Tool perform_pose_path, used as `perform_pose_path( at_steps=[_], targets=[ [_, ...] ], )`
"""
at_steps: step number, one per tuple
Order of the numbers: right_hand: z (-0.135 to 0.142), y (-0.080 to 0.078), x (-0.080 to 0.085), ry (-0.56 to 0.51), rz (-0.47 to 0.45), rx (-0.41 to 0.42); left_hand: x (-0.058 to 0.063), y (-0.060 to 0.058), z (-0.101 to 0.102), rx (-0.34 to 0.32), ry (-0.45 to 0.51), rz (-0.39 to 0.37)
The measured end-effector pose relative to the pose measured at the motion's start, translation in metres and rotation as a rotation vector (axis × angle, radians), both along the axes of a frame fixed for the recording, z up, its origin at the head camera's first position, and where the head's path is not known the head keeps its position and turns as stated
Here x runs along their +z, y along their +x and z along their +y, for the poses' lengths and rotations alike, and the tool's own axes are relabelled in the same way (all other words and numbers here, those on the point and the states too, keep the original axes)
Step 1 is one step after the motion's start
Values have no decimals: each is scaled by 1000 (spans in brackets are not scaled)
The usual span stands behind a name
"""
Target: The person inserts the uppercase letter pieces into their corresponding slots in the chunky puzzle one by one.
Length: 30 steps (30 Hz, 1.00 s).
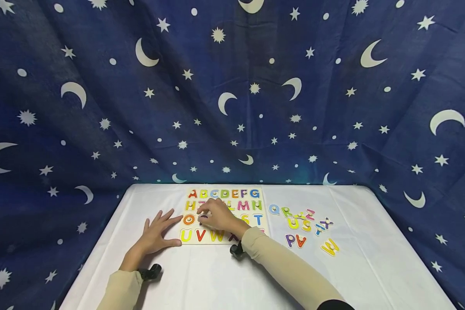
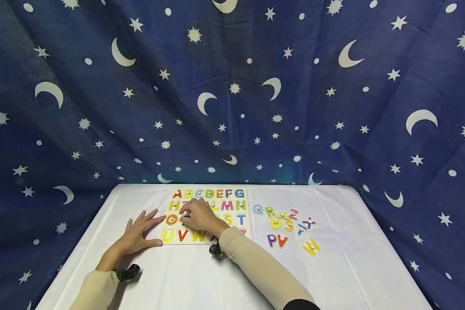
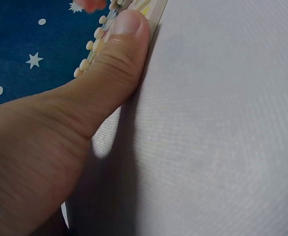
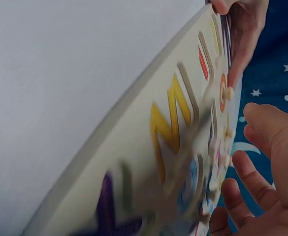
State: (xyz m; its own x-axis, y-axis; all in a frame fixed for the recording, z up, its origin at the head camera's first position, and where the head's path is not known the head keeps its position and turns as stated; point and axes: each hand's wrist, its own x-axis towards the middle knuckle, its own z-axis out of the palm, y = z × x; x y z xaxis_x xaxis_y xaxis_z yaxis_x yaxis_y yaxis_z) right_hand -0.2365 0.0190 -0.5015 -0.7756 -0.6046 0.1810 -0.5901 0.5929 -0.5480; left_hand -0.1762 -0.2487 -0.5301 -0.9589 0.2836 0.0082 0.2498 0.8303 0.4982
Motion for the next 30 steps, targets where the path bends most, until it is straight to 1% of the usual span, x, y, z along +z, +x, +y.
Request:
perform_pose_path(
  at_steps=[6, 11, 15, 17, 21, 26, 28, 30],
  targets=[
    [22, 2, 2, 11, -1, 17, 1, 2, -4, 17, 6, -5],
    [44, 11, 6, -20, -9, 14, 0, 3, -5, 19, 6, 10],
    [69, 20, 7, -28, -8, -1, 0, 3, -4, 18, 6, 3],
    [85, 25, 7, -42, -7, -19, 0, 3, -3, 16, 9, 0],
    [123, 35, 6, -102, -25, -71, 1, 2, -2, 17, 9, 7],
    [176, 52, -3, -168, 24, -123, 1, 0, -1, 5, 4, 12],
    [196, 59, -8, -177, 37, -154, 1, 0, -2, -1, 5, 9],
    [213, 66, -11, -163, 26, -189, 1, 0, -3, 1, 13, 10]
  ],
)
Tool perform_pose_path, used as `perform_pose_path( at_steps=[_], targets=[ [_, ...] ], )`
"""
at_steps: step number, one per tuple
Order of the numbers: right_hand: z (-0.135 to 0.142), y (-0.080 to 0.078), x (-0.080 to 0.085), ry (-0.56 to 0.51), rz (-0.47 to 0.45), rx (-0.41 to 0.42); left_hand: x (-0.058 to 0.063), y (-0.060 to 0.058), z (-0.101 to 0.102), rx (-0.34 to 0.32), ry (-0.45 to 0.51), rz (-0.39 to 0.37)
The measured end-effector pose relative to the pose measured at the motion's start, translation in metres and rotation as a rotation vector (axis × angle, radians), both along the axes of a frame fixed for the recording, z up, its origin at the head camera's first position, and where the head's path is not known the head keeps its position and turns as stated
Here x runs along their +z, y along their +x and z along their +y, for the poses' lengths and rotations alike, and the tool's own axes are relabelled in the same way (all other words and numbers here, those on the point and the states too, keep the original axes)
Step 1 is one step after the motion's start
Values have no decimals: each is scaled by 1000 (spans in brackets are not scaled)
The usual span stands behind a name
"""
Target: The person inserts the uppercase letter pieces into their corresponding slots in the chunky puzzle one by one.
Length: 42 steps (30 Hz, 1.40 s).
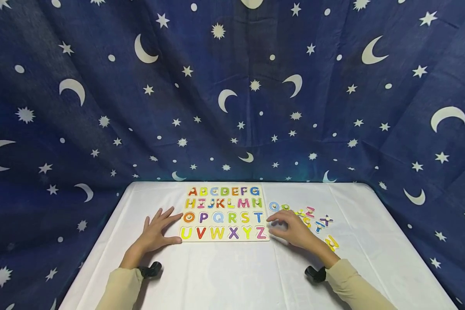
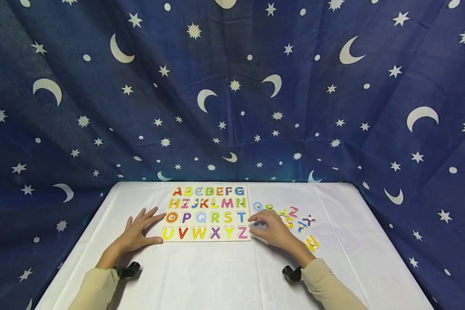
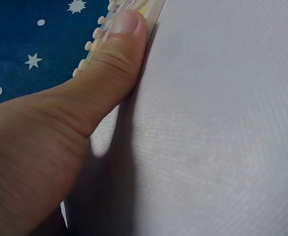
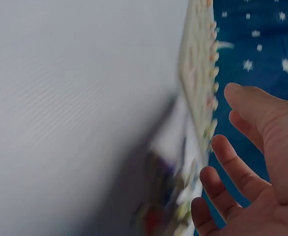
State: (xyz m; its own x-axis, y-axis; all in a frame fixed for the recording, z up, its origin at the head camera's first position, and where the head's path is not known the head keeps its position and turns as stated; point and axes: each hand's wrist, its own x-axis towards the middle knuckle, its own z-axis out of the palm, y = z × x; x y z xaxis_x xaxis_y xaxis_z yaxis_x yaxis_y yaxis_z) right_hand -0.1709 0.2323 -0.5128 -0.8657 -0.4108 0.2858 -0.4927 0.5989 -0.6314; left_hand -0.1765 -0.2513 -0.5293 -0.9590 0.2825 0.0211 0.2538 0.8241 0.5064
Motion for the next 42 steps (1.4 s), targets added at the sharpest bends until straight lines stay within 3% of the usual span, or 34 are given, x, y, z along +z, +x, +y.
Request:
perform_pose_path(
  at_steps=[9, 16, 34, 42],
  targets=[
    [47, 14, -11, 104, -39, -72, -2, 0, 0, -5, 4, 15],
    [60, 18, -14, 93, 19, -24, -1, 1, 2, 0, 6, 19],
    [59, 19, -17, 50, 20, -81, 0, 2, 1, -11, 23, 24],
    [40, 8, 2, -17, -47, -38, -3, 1, 2, -7, 9, 13]
  ],
)
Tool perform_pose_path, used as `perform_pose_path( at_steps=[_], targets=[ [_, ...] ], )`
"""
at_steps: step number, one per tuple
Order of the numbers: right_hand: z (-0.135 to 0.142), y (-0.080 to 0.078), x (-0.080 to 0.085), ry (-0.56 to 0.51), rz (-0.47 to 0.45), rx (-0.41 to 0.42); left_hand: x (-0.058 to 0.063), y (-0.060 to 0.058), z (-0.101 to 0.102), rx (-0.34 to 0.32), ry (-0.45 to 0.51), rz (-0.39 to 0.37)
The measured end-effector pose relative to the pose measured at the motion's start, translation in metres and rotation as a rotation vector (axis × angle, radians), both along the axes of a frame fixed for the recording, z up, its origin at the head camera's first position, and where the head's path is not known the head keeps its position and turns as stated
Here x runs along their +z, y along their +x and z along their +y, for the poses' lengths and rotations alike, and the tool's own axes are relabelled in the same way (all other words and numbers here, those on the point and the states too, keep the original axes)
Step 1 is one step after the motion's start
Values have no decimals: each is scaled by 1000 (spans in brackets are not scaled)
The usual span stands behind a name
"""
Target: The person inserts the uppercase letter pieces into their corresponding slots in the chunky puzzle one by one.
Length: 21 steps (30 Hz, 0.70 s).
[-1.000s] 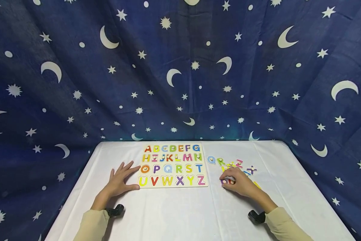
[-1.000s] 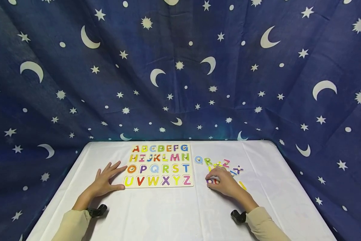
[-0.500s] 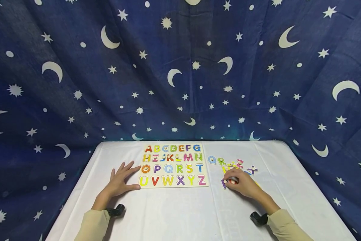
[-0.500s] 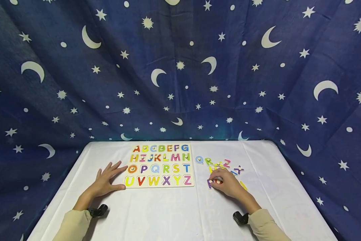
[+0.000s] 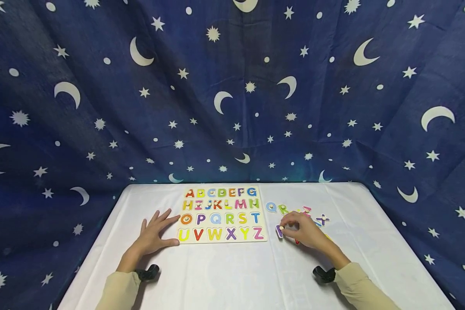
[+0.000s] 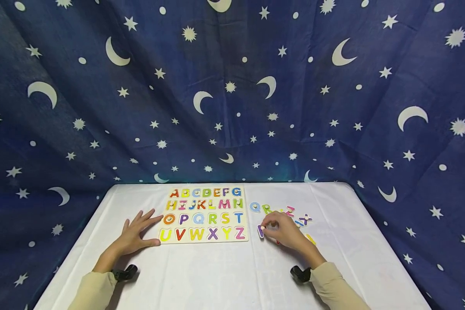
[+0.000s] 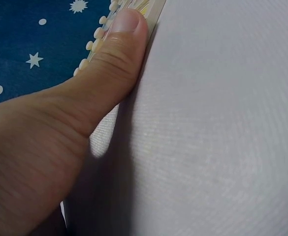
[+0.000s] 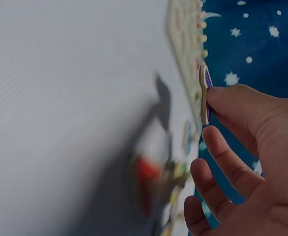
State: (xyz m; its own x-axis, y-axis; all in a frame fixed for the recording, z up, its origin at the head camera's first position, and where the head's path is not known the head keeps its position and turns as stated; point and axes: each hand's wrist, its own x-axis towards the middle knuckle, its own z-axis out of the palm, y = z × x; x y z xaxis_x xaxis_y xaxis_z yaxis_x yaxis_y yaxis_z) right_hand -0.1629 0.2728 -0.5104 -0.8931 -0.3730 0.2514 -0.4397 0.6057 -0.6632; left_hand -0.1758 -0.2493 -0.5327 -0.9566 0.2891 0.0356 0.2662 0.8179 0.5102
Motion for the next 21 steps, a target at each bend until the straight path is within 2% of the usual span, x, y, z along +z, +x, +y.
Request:
perform_pose_path(
  at_steps=[5, 11, 21],
  targets=[
    [-35, -14, 13, 8, -10, 15, 1, 1, -1, 5, 1, 1],
    [-91, -34, 23, 19, -44, 39, 1, 0, -1, 15, -4, -7],
    [-180, -62, 14, 47, -20, 39, 1, 2, 0, 18, -1, -5]
  ],
)
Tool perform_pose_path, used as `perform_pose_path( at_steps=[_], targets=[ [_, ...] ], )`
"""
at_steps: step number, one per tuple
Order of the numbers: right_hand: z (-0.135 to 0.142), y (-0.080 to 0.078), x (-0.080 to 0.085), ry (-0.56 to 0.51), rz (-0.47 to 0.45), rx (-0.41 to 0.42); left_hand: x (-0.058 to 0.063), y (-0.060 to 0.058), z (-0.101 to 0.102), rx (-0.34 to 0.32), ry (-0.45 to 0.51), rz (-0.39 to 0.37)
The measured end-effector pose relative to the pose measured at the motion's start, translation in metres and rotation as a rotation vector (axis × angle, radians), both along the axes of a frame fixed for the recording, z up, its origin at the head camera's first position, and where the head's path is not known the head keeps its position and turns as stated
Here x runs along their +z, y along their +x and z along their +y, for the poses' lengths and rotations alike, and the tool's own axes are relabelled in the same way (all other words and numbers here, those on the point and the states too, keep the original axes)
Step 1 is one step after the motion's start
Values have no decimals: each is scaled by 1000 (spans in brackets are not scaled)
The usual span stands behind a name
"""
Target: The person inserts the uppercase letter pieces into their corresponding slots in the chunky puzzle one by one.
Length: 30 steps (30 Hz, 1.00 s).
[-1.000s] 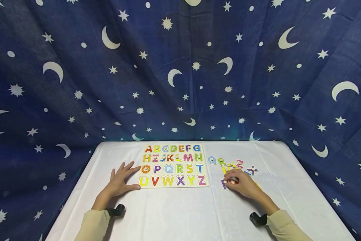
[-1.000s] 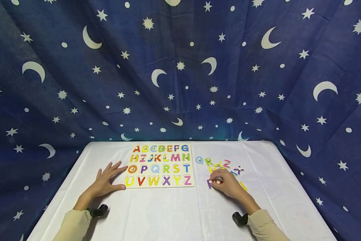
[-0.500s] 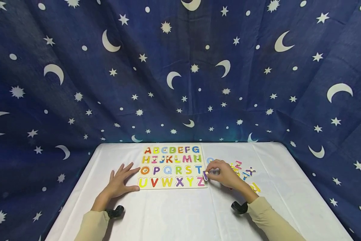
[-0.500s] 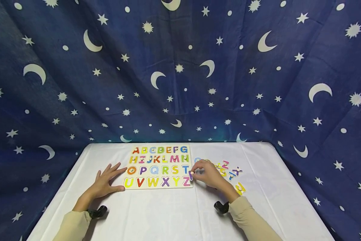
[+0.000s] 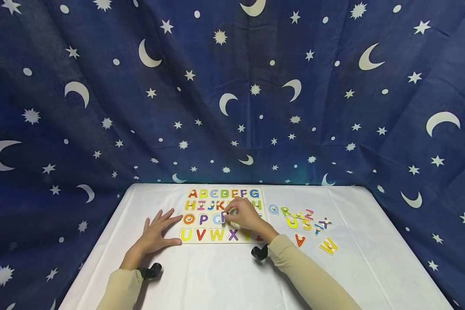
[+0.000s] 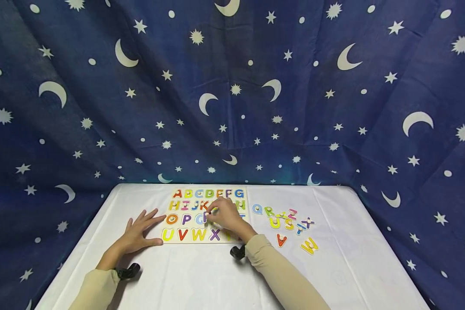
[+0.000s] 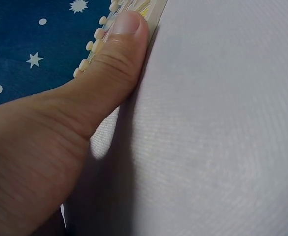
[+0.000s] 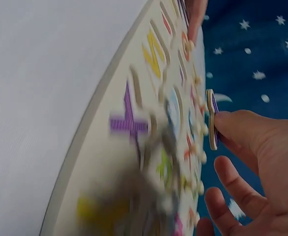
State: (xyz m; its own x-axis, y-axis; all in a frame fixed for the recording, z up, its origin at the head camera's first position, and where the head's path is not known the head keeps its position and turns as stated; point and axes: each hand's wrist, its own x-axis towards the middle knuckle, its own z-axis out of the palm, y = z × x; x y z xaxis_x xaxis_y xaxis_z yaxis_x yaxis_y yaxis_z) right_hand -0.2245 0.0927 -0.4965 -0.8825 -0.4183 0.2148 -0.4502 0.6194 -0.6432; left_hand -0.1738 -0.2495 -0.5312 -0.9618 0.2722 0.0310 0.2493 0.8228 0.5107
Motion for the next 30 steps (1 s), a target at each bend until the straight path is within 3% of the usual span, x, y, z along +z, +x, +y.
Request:
perform_pose_path(
  at_steps=[12, 19, 30],
  targets=[
    [-65, -4, -15, 63, -2, -84, 0, -2, 2, -26, -5, 12],
    [-78, -5, -21, 135, 18, -102, 4, -2, 3, -28, -15, 8],
    [-84, -7, -22, 143, 18, -101, 2, -1, -1, -11, -6, -16]
  ],
)
